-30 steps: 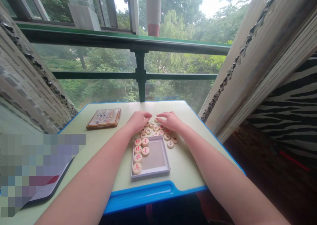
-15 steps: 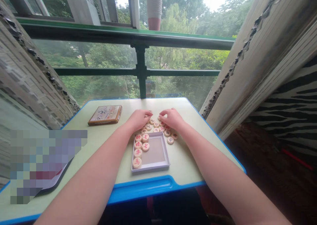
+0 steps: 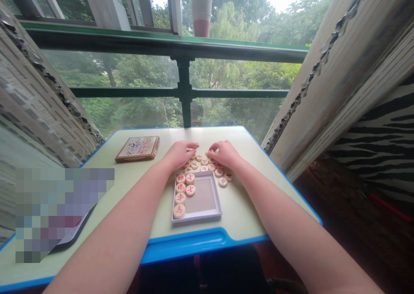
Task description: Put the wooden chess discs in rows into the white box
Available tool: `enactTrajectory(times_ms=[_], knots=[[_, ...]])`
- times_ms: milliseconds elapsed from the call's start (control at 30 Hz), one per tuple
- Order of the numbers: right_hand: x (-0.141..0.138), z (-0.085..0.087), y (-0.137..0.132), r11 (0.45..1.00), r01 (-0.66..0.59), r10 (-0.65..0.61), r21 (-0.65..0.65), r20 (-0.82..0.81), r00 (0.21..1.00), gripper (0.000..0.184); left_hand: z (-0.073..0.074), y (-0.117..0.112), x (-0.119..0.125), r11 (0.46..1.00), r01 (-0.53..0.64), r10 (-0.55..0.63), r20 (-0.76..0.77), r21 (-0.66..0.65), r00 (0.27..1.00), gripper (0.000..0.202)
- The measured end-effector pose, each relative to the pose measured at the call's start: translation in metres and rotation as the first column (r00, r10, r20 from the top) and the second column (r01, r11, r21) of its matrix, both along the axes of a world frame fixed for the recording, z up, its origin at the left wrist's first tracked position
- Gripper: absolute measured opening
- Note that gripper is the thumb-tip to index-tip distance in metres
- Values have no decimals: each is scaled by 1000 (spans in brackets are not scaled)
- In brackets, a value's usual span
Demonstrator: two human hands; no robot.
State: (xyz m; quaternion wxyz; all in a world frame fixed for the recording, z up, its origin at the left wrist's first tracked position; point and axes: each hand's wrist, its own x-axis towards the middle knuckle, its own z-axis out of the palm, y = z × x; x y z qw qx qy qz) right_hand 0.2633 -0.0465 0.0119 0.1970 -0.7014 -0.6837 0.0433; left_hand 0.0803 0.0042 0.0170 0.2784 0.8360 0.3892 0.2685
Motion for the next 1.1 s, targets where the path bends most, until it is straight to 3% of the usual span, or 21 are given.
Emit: enactTrajectory(times_ms=[400,633,733,900,1100], knots=[[-4,2,-4,996,75,-66,38,-187,980,20,8,-6,-1,998,-28,28,2,-56,1000,29],[-3,6,-5,996,94,-86,3,-380,921,21,10,-8,-1,998,-49,51,-36,43,998,26],[-5,11,-9,999,49,-38,4,-557,830,25,13,-8,0,996,-43,44,-17,81,999,28],[-11,13,-16,999,-45,35,10,-803,595,31,14,-11,1,999,-16,16,-4,51,1000,37],[-13,12,-18,997,-71,33,-5,-855,518,30,12,-16,3,996,44,-45,8,78,999,32]])
